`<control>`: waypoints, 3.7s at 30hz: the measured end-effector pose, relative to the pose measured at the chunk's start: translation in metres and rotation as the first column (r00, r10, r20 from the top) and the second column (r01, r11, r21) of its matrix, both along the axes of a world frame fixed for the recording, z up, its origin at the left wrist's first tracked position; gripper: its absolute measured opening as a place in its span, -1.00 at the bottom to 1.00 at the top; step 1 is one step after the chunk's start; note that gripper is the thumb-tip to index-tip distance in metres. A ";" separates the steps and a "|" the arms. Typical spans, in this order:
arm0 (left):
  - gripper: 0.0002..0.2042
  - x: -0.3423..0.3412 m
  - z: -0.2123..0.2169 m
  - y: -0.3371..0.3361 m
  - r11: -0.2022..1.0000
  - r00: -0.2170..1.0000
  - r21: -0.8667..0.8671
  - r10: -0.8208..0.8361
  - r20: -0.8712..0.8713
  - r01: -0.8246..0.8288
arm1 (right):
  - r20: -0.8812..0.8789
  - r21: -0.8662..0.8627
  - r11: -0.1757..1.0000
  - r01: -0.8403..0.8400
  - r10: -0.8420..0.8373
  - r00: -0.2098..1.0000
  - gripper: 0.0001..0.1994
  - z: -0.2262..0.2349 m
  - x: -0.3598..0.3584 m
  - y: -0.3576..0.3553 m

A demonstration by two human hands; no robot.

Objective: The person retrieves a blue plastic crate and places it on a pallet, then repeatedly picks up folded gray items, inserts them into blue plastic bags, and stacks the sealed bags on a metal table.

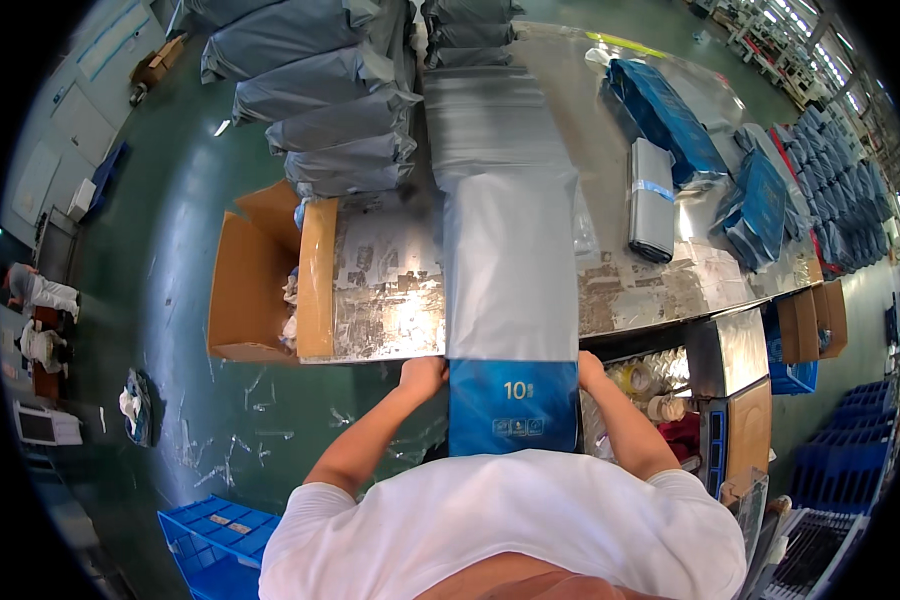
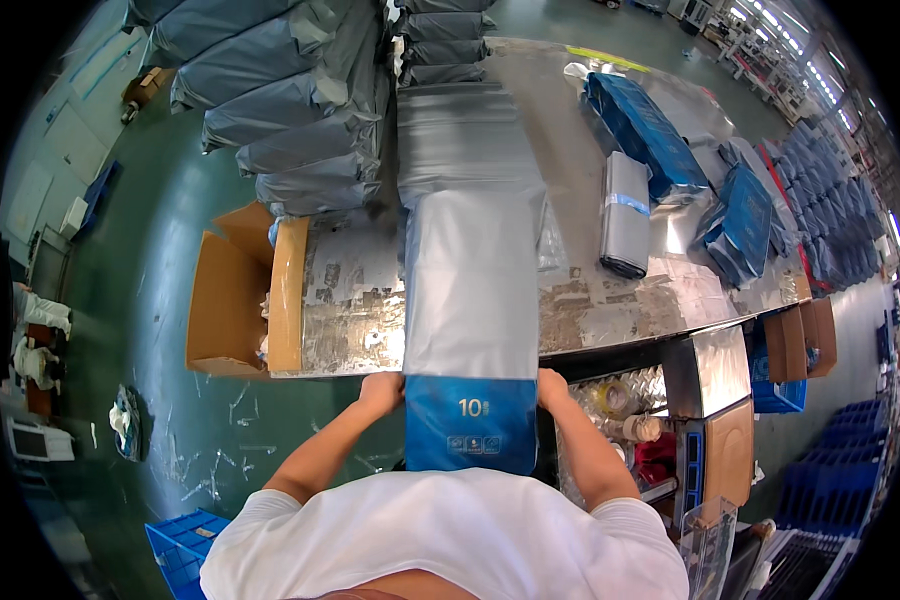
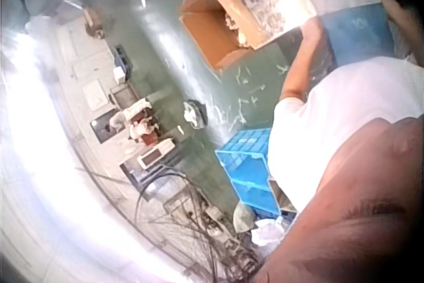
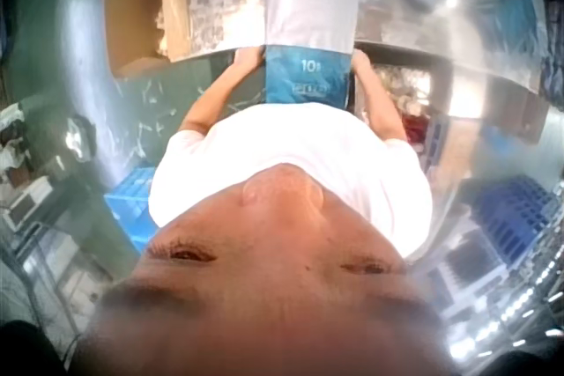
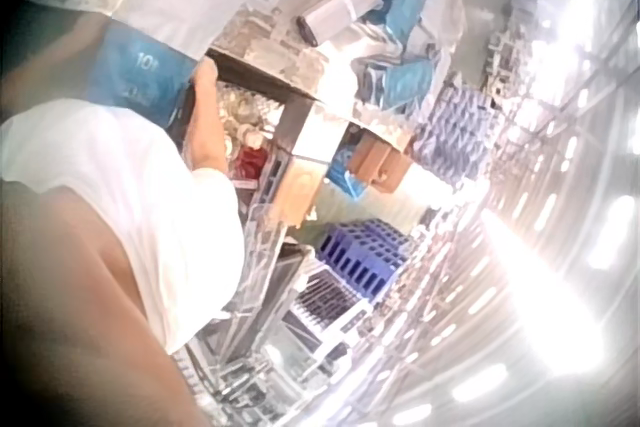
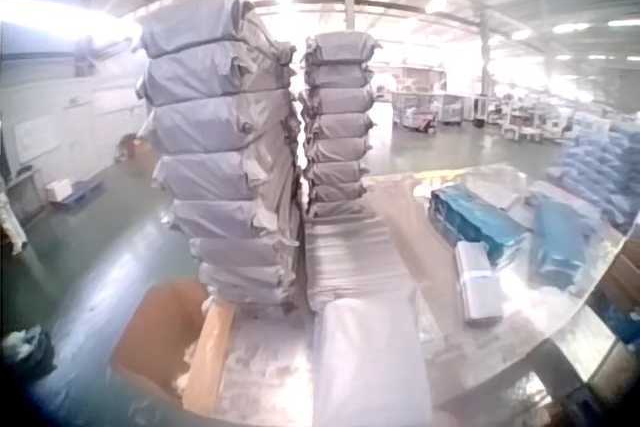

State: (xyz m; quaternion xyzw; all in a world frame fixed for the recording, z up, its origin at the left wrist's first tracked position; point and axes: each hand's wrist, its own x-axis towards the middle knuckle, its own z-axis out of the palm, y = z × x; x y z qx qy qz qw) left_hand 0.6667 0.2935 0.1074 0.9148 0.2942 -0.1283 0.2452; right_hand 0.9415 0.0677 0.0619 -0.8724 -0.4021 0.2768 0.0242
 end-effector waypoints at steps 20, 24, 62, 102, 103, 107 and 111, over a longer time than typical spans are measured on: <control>-0.65 0.035 0.000 0.042 0.964 0.990 -0.229 0.126 -0.063 -0.138 | -0.544 0.174 0.878 0.445 -0.291 0.787 -0.65 0.009 0.034 -0.029; -0.62 0.017 -0.008 0.023 0.861 0.939 -0.384 0.340 -0.053 -0.334 | -0.502 -0.413 0.909 0.063 -0.284 0.817 -0.38 0.058 -0.007 -0.033; -0.85 0.009 -0.019 0.008 0.490 0.827 -0.854 0.545 0.140 -0.178 | -0.364 0.827 0.501 0.257 0.128 0.923 -0.87 0.065 -0.130 0.105; -0.61 0.136 0.017 0.116 0.779 0.364 -0.396 0.592 0.719 -0.487 | -0.429 0.798 0.163 0.580 -0.521 0.738 -0.65 0.042 0.108 0.113; -0.60 0.133 0.001 0.124 0.760 0.408 -0.397 0.625 0.666 -0.515 | -0.386 0.743 0.284 0.606 -0.558 0.735 -0.64 0.036 0.107 0.117; -0.61 0.129 -0.050 0.128 0.708 0.548 -0.457 0.706 0.448 -0.539 | -0.283 0.503 0.561 0.657 -0.611 0.739 -0.57 0.019 0.098 0.121; -0.68 0.148 -0.039 0.120 0.704 0.643 -0.498 0.693 0.327 -0.506 | -0.253 0.423 0.694 0.583 -0.527 0.811 -0.61 0.012 0.104 0.132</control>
